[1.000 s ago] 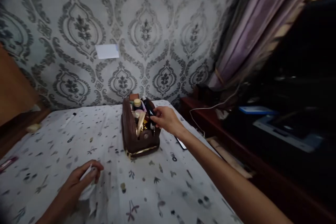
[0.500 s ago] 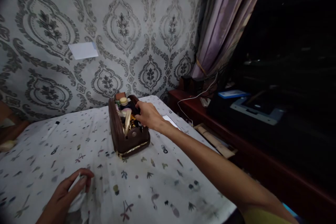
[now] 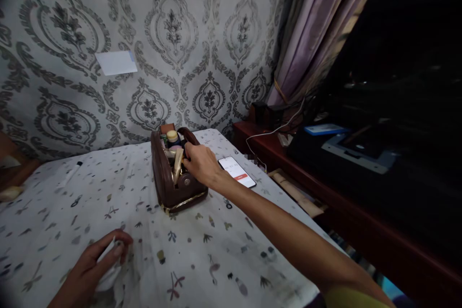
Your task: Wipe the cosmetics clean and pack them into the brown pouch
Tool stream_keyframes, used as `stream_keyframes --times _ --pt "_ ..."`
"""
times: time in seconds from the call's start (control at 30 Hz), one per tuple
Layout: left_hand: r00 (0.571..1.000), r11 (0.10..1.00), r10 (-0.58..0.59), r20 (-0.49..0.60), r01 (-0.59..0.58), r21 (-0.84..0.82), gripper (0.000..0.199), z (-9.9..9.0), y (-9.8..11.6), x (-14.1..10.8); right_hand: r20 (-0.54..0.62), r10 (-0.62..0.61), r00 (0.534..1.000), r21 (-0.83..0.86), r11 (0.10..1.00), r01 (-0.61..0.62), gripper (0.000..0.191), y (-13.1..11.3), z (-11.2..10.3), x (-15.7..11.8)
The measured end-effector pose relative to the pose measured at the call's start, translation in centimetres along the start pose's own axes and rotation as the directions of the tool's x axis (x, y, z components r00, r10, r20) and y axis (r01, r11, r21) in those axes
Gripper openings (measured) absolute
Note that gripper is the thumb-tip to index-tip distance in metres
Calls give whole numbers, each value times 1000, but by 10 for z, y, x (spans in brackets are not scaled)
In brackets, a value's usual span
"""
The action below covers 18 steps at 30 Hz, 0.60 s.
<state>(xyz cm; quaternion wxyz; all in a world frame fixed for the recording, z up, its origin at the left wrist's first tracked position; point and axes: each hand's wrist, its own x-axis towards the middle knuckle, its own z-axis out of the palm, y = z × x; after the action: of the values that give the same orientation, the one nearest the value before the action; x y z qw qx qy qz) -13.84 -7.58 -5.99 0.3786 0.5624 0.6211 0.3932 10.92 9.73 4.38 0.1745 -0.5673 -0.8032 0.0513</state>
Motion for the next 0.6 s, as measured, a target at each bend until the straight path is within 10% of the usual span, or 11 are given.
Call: stream_keyframes --times 0.6 --pt "999 999 -31 32 32 -5 38 0 1 1 -5 -35 999 155 987 35 13 13 -7 -1"
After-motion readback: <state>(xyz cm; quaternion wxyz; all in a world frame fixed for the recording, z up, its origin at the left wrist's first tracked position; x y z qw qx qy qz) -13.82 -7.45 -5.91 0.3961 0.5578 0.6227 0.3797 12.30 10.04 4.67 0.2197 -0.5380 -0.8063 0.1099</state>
